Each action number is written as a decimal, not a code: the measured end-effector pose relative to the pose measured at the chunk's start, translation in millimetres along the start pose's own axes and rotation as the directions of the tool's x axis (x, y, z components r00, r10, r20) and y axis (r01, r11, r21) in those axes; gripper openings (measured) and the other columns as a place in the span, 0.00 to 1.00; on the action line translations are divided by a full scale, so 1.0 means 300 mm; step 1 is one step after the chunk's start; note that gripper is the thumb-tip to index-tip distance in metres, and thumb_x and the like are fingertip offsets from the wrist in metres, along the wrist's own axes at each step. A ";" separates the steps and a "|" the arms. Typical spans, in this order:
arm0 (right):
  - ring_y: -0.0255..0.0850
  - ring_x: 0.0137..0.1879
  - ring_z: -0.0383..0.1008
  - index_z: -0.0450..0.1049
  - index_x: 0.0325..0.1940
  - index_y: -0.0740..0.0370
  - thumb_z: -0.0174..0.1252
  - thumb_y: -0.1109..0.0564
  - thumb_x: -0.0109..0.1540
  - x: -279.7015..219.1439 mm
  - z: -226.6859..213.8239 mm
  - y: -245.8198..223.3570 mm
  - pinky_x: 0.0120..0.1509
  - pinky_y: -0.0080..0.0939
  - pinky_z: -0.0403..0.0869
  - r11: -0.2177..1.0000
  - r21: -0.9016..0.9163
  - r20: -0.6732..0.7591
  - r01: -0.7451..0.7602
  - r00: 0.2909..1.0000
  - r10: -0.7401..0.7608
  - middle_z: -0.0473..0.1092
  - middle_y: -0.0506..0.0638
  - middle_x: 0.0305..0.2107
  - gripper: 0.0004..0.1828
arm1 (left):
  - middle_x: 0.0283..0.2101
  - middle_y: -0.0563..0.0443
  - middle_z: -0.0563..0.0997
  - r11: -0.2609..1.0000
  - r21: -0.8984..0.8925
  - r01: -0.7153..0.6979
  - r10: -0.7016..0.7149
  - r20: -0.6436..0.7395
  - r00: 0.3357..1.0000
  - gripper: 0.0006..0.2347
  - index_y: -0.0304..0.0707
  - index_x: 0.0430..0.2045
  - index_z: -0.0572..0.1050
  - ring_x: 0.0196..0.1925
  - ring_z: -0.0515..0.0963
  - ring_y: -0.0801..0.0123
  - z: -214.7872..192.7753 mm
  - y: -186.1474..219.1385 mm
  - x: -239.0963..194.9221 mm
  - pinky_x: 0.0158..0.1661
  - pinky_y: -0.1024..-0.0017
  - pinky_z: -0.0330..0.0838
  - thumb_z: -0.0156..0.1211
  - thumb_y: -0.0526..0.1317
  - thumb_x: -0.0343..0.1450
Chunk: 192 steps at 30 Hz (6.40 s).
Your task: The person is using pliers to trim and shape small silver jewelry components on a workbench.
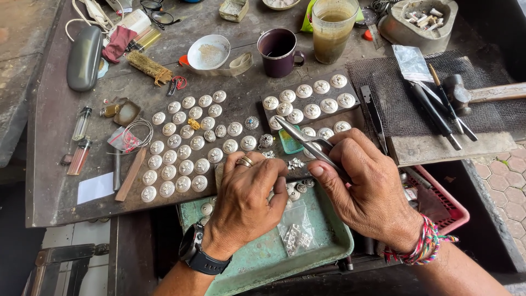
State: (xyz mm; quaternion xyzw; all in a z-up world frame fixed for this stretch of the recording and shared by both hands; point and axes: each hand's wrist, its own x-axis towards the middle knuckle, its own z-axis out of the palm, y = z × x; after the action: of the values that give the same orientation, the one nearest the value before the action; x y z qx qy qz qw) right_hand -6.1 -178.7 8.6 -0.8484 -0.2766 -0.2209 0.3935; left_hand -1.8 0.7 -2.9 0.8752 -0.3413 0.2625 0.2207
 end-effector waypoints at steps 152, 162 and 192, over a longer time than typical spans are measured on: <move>0.38 0.27 0.59 0.60 0.22 0.64 0.43 0.54 0.59 0.014 0.010 -0.071 0.30 0.33 0.60 0.987 0.138 0.070 -0.087 0.994 0.078 0.59 0.50 0.23 0.14 | 0.26 0.47 0.75 0.379 -0.815 0.438 -0.639 0.111 0.761 0.09 0.39 0.23 0.58 0.29 0.73 0.73 -0.116 -0.050 -0.128 0.32 0.79 0.67 0.53 0.28 0.63; 0.38 0.26 0.52 0.56 0.21 0.64 0.42 0.56 0.61 0.012 -0.017 -0.031 0.31 0.34 0.55 0.984 0.147 -0.147 -0.097 0.982 0.119 0.53 0.48 0.18 0.15 | 0.19 0.54 0.68 0.960 -0.212 0.185 -0.159 0.134 0.978 0.08 0.38 0.26 0.62 0.13 0.64 0.72 0.001 -0.031 0.013 0.19 0.73 0.60 0.55 0.30 0.63; 0.39 0.27 0.54 0.57 0.22 0.63 0.42 0.54 0.60 -0.003 -0.008 -0.021 0.32 0.35 0.57 0.989 0.128 -0.111 -0.079 0.989 0.093 0.56 0.49 0.21 0.14 | 0.19 0.56 0.67 0.999 -0.031 -0.033 0.036 0.126 0.991 0.06 0.40 0.20 0.63 0.25 0.67 0.62 -0.025 -0.009 -0.008 0.31 0.67 0.56 0.45 0.26 0.60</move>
State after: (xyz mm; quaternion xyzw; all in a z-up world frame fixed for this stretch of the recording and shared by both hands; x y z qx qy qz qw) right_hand -11.2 -177.5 12.7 -0.8193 -0.2294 -0.2355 0.4697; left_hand -3.7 7.9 0.6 0.8808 -0.3734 0.2053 0.2066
